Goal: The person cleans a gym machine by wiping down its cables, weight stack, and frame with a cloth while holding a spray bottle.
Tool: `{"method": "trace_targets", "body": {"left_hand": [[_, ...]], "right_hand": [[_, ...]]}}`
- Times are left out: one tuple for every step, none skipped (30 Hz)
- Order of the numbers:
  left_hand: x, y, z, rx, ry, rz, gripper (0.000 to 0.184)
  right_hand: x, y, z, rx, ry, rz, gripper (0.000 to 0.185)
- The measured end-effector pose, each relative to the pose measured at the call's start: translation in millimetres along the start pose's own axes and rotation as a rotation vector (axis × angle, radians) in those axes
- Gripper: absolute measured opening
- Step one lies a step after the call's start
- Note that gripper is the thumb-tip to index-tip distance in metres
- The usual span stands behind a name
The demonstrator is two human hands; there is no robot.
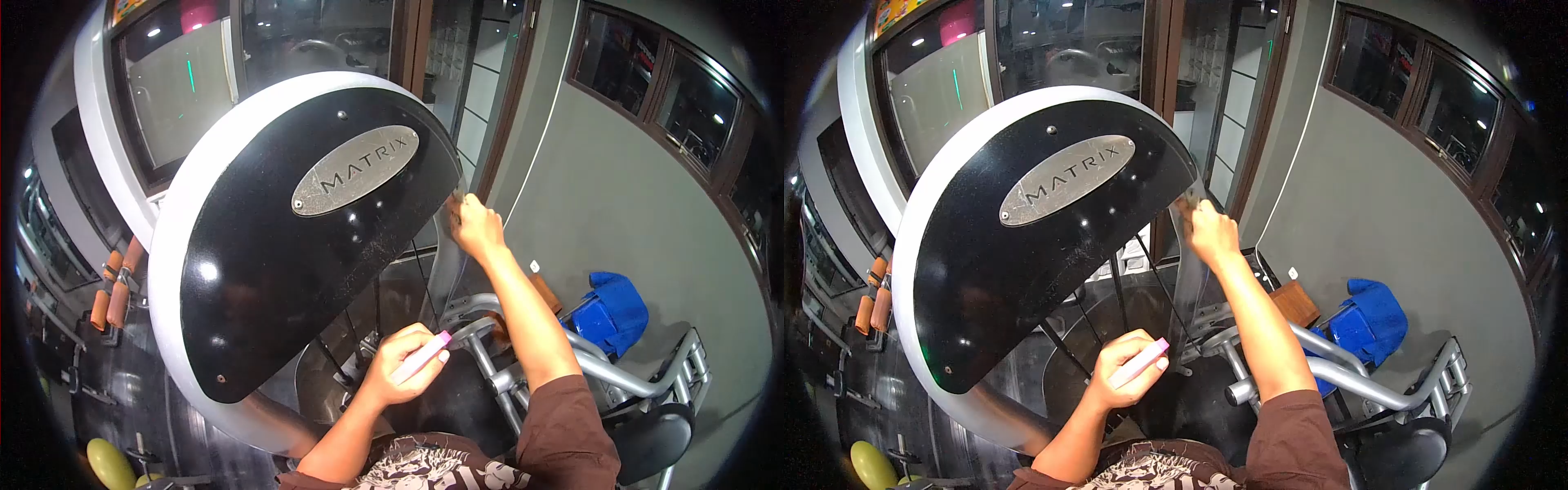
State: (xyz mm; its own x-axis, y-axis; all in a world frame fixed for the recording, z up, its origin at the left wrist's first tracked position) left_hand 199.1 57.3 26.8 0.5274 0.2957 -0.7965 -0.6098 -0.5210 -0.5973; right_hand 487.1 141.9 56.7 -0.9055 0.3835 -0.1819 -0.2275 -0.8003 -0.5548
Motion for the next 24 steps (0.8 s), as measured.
{"method": "trace_targets", "body": {"left_hand": [[0.2, -0.1, -0.4, -0.003, 0.005, -0.006, 0.005], [0.1, -0.3, -0.6, -0.005, 0.008, -0.011, 0.005], [-0.2, 0.1, -0.3, -0.008, 0.009, -0.014, 0.005], [-1.0, -0.4, 0.0, -0.006, 0.003, -0.019, 0.005], [-1.7, -1.2, 0.2, -0.005, -0.002, -0.023, 0.005], [-2.3, 0.3, -0.2, -0.004, -0.006, -0.022, 0.005], [-1.8, 1.2, 0.0, -0.008, -0.01, -0.022, 0.005], [-0.5, 1.8, -0.2, -0.011, -0.012, -0.023, 0.005], [0.5, 1.7, -0.9, -0.011, -0.014, -0.025, 0.005], [1.1, 0.5, -1.1, -0.006, -0.012, -0.021, 0.005], [1.4, 0.3, -0.8, -0.003, -0.01, -0.015, 0.005], [1.1, 2.1, -0.9, -0.003, -0.009, -0.004, 0.005], [1.2, 1.7, -0.9, -0.004, -0.005, 0.0, 0.005], [1.0, 2.2, -1.0, -0.006, -0.001, 0.007, 0.005], [1.2, 2.3, -1.0, -0.008, 0.004, 0.015, 0.006], [1.8, 1.8, -0.7, -0.01, 0.0, 0.014, 0.005], [2.4, 2.3, -0.7, -0.012, -0.003, 0.015, 0.005], [2.9, 2.1, -0.3, -0.013, -0.006, 0.015, 0.006], [3.1, 0.4, 0.1, -0.012, -0.005, 0.008, 0.005], [2.4, 0.4, 0.2, -0.013, -0.004, 0.005, 0.005], [1.6, 1.1, 0.4, -0.015, -0.003, 0.003, 0.006], [1.0, 0.8, 0.5, -0.014, 0.001, -0.001, 0.005], [0.5, 0.5, 0.7, -0.017, 0.005, -0.004, 0.005], [0.1, 1.3, 0.4, -0.02, 0.011, -0.005, 0.005]], "right_hand": [[-5.5, 4.0, -4.1, -0.002, -0.004, 0.007, 0.042], [-8.3, 10.6, -8.0, -0.004, -0.011, 0.011, 0.043], [-8.7, 19.1, -9.6, -0.005, -0.02, 0.017, 0.044], [-9.0, 30.8, -18.7, 0.025, -0.036, -0.009, 0.046], [-10.1, 42.2, -30.3, 0.06, -0.036, -0.002, 0.047], [-11.1, 55.9, -43.3, 0.101, -0.037, 0.004, 0.048], [-10.8, 64.7, -52.0, 0.139, -0.037, 0.008, 0.049], [-10.2, 70.3, -60.1, 0.225, 0.012, 0.038, 0.047], [-7.8, 70.7, -55.3, 0.216, 0.011, 0.048, 0.045], [-5.0, 66.8, -50.2, 0.201, 0.011, 0.058, 0.044], [-1.4, 61.7, -44.6, 0.188, 0.011, 0.069, 0.043], [3.5, 49.5, -24.4, 0.169, -0.015, 0.031, 0.038], [5.5, 35.2, -8.0, 0.111, -0.035, 0.021, 0.037], [7.1, 22.7, 5.5, 0.056, -0.055, 0.012, 0.037], [6.1, 12.5, 11.4, 0.002, -0.076, 0.003, 0.036], [3.2, 2.6, 11.6, -0.016, -0.077, 0.002, 0.036], [0.7, -4.7, 11.4, -0.032, -0.078, 0.0, 0.036], [-0.4, -8.1, 11.0, -0.049, -0.079, -0.002, 0.036], [-1.4, -6.8, 9.0, -0.024, -0.07, -0.005, 0.038], [-1.8, 0.9, 3.6, 0.004, -0.063, -0.008, 0.04], [-1.3, 10.9, -3.6, 0.034, -0.057, -0.009, 0.042], [-0.4, 22.9, -14.2, 0.042, -0.045, -0.007, 0.046], [1.5, 34.3, -23.2, 0.101, -0.02, -0.005, 0.048], [1.5, 46.8, -36.4, 0.155, 0.014, 0.018, 0.047]]}}
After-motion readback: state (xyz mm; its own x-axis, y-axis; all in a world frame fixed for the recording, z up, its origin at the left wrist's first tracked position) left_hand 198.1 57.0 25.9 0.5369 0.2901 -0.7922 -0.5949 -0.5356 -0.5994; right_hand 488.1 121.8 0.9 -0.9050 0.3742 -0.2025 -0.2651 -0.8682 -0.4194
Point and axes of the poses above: each hand's wrist, its own y-axis away from the middle knuckle, its own z-axis out of the back of the hand, x = y × z, the point moved 1 cm from there along -y, towards the middle knuckle, and after that the axes turned 15 degrees about y, right-handed, at the moved point
